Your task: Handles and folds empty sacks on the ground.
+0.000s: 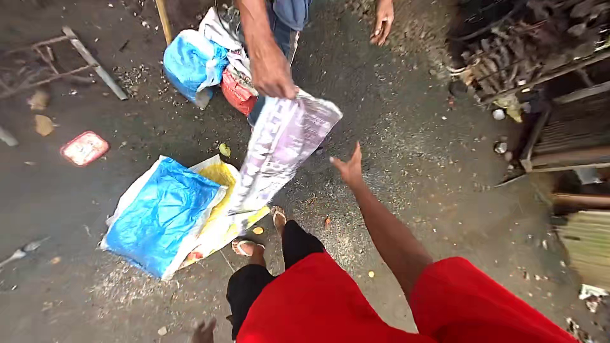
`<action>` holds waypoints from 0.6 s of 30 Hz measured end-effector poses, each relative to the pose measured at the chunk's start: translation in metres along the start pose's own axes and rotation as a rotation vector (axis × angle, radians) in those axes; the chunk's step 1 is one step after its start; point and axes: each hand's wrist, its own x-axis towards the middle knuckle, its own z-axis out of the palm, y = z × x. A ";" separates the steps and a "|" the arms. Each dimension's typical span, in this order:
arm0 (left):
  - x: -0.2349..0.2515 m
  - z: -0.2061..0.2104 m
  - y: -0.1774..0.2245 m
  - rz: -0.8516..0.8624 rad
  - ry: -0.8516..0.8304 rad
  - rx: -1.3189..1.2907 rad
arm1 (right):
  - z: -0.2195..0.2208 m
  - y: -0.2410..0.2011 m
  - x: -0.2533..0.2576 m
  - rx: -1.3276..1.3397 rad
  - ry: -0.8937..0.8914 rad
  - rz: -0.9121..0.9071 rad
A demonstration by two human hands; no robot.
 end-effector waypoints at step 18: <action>0.046 0.074 0.168 0.118 0.177 -0.584 | 0.261 0.069 -0.102 -0.345 -1.317 -0.039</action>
